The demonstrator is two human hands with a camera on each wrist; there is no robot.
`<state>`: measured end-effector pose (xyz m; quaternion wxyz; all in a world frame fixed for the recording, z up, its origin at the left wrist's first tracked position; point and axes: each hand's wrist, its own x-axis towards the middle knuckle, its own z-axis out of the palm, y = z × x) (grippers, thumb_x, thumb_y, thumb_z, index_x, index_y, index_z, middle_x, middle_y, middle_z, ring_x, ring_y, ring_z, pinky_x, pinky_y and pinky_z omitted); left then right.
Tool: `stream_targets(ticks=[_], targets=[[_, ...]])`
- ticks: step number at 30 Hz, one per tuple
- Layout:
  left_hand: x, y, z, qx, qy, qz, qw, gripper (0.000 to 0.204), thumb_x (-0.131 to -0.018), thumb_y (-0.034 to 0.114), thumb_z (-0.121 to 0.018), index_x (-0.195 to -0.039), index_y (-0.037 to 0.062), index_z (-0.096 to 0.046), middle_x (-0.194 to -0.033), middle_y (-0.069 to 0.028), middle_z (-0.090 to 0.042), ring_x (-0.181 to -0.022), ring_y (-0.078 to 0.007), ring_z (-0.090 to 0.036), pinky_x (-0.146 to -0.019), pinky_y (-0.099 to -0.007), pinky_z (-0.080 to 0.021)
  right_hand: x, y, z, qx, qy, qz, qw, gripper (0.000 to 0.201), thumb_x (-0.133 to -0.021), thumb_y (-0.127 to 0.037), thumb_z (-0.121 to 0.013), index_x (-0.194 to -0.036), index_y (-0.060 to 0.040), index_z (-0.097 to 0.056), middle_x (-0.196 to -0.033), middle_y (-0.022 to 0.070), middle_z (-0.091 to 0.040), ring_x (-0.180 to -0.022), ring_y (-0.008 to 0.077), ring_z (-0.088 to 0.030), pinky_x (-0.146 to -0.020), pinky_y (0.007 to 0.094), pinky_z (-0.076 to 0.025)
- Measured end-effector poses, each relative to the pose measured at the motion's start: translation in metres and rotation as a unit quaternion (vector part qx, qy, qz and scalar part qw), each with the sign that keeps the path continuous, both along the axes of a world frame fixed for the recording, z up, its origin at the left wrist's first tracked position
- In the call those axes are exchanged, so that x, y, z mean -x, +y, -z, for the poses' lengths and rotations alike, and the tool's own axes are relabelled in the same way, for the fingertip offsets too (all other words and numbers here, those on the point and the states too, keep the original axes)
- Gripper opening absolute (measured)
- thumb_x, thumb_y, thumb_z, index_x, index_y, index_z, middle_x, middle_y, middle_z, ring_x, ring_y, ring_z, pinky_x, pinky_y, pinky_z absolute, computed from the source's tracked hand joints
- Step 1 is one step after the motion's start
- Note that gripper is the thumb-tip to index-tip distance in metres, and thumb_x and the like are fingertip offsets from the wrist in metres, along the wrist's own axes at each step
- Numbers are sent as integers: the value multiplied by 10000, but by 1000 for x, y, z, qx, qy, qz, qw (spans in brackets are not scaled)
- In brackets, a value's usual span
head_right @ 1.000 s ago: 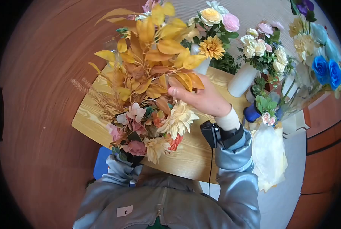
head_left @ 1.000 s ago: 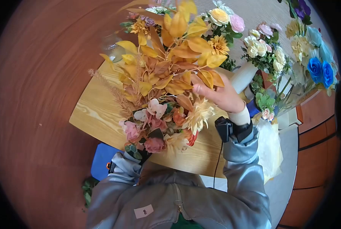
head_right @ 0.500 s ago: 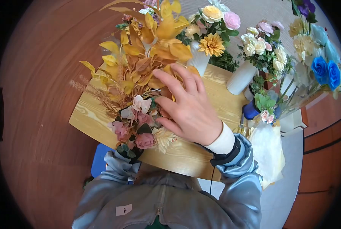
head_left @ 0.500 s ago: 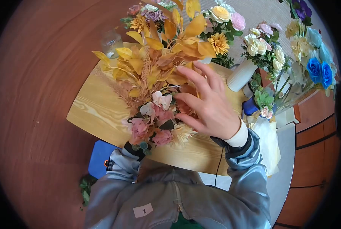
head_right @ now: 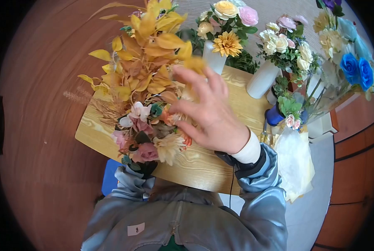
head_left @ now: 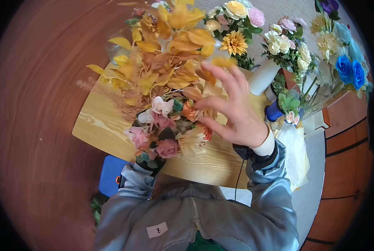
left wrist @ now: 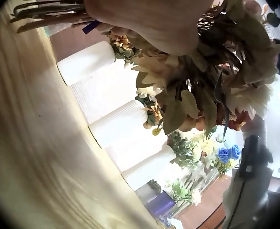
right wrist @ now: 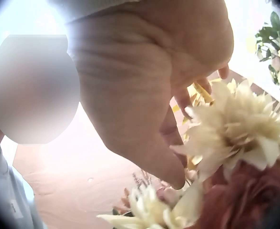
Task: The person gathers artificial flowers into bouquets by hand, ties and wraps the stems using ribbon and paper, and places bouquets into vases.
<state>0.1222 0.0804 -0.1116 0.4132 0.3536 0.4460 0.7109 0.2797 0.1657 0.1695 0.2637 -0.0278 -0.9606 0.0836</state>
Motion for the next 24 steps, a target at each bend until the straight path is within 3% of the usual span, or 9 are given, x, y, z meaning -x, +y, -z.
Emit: stream_targets(ticks=[3,4,5,7,8,10,14,16,24], targets=[[4,6,-2,-4,9,11,1000,372,-877,244,-419,-1185,44,-361,-1127,-85,-445,-1002,-178,-452,-835,-280,-392,-1,10,5,29,66,-9,997,262,-643,-166,-661,-895,-160,-592,-1262,120,-338,-1180,368,-245,-942,471,-205],[7,8,-4,-6,14,15,1000,373,-878,244,-418,-1187,44,-360,-1129,-85,-445,-1003,-178,-452,-836,-280,-392,-1,14,2,33,109,-14,993,255,-687,-169,-646,-933,-136,-587,-1194,116,-418,-1123,300,-354,-910,401,-283],[10,12,-7,-9,21,19,1000,374,-878,244,-418,-1188,44,-359,-1130,-85,-444,-1005,-178,-451,-838,-279,-392,-1,18,5,30,116,-12,993,255,-687,-169,-646,-933,-136,-587,-1194,116,-418,-1123,300,-354,-910,401,-283],[18,18,-14,-16,34,24,999,376,-878,244,-417,-1191,44,-357,-1133,-86,-443,-1008,-178,-450,-840,-279,-391,2,30,19,310,259,-2,915,253,-731,-142,-621,-975,-95,-573,-1084,79,-503,-983,187,-480,-809,301,-375],[21,20,-17,-19,40,25,999,377,-879,244,-416,-1192,44,-356,-1135,-86,-442,-1009,-178,-449,-841,-279,-390,4,33,25,308,265,-4,914,253,-731,-142,-621,-975,-95,-573,-1084,79,-503,-983,187,-480,-809,301,-375],[26,21,-21,-21,50,25,998,379,-879,244,-415,-1195,43,-354,-1138,-86,-441,-1012,-179,-448,-843,-279,-389,10,36,35,509,208,-9,835,261,-759,-117,-602,-1009,-63,-555,-987,41,-542,-833,95,-528,-700,207,-401],[34,15,-24,-16,66,22,997,383,-880,245,-413,-1200,43,-351,-1144,-86,-438,-1018,-179,-445,-847,-278,-387,21,20,44,526,140,-107,832,275,-761,-109,-604,-1025,-66,-544,-943,29,-540,-761,74,-535,-675,196,-408],[36,10,-23,-10,72,22,997,385,-881,245,-412,-1203,43,-349,-1147,-86,-437,-1021,-179,-444,-849,-278,-386,24,11,36,432,68,-114,892,321,-763,-42,-583,-1072,-21,-498,-966,39,-523,-843,100,-517,-711,214,-420],[42,-4,-21,9,88,27,996,393,-883,245,-407,-1213,42,-341,-1159,-87,-431,-1032,-179,-439,-858,-277,-382,39,-1,35,276,144,-104,945,465,-652,-118,-688,-1082,-102,-513,-924,44,-506,-816,150,-486,-705,264,-399]])
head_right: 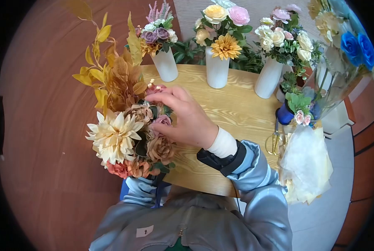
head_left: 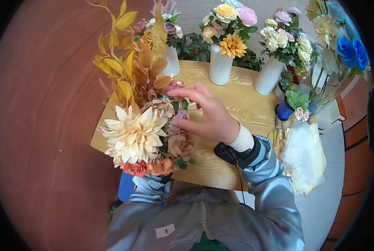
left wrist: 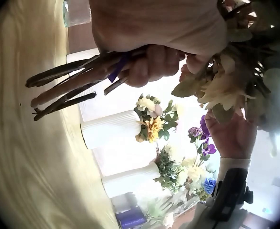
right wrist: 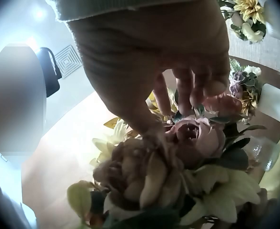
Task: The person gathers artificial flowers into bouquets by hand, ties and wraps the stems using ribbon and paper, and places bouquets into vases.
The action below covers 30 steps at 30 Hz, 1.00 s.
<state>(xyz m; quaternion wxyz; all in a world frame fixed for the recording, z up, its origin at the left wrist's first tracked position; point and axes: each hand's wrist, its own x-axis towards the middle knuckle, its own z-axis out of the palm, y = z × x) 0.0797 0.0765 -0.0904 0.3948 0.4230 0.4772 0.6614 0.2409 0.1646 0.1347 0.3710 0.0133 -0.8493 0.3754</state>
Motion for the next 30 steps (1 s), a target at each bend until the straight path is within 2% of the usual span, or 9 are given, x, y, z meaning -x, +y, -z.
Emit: stream_targets(ticks=[2,5,11,14,21,23,25,29,30], targets=[[1,-2,1,2,2,0,1000,395,-884,245,-406,-1216,42,-339,-1162,-87,-430,-1035,-180,-438,-860,-276,-381,6,-1,1,-91,80,61,991,392,-647,-116,-690,-1015,-100,-555,-911,50,-502,-814,186,-483,-712,282,-401],[0,-5,3,5,2,1,1000,398,-885,245,-405,-1220,41,-336,-1167,-87,-428,-1040,-180,-436,-863,-276,-380,10,-3,0,-114,81,70,988,322,-638,-123,-700,-940,-97,-588,-916,63,-504,-837,220,-483,-741,309,-399],[-1,-18,8,7,-2,-8,1000,404,-886,245,-401,-1228,41,-331,-1176,-88,-424,-1048,-180,-432,-869,-275,-377,14,6,12,-40,60,58,996,273,-643,-127,-697,-895,-86,-602,-895,74,-516,-879,238,-482,-766,328,-392],[-4,-25,13,7,-9,-16,1000,407,-887,246,-400,-1232,40,-328,-1181,-88,-422,-1053,-180,-430,-873,-275,-376,15,2,8,-60,104,76,990,241,-648,-122,-691,-871,-81,-608,-878,65,-524,-862,232,-494,-754,325,-399],[-10,-35,18,-14,-22,-46,999,415,-889,246,-396,-1241,40,-321,-1191,-89,-417,-1063,-181,-426,-880,-274,-372,22,10,17,-97,106,32,989,158,-664,-104,-651,-816,-99,-609,-832,62,-526,-836,242,-495,-758,331,-387],[-9,-36,18,-31,-26,-65,997,417,-890,246,-395,-1244,40,-319,-1194,-89,-416,-1066,-181,-425,-882,-273,-371,17,16,23,-73,113,103,986,148,-678,-70,-632,-822,-95,-611,-857,60,-535,-834,230,-503,-726,312,-399],[-7,-35,16,-54,-31,-87,994,419,-890,246,-393,-1246,39,-317,-1197,-89,-415,-1069,-181,-424,-884,-273,-370,9,19,33,20,75,145,986,127,-706,-58,-618,-832,-75,-610,-847,56,-551,-790,189,-517,-676,267,-408],[-3,-31,13,-98,-42,-123,987,423,-891,246,-391,-1252,39,-314,-1204,-89,-412,-1074,-181,-421,-889,-273,-368,5,29,85,270,-21,113,956,133,-747,-57,-588,-874,-15,-591,-797,34,-565,-709,70,-493,-638,202,-398],[-4,-32,10,-107,-46,-129,985,423,-891,246,-391,-1252,39,-314,-1204,-89,-412,-1074,-181,-421,-889,-273,-368,5,35,108,261,-25,108,959,133,-747,-57,-588,-874,-15,-591,-797,34,-565,-709,70,-493,-638,202,-398]])
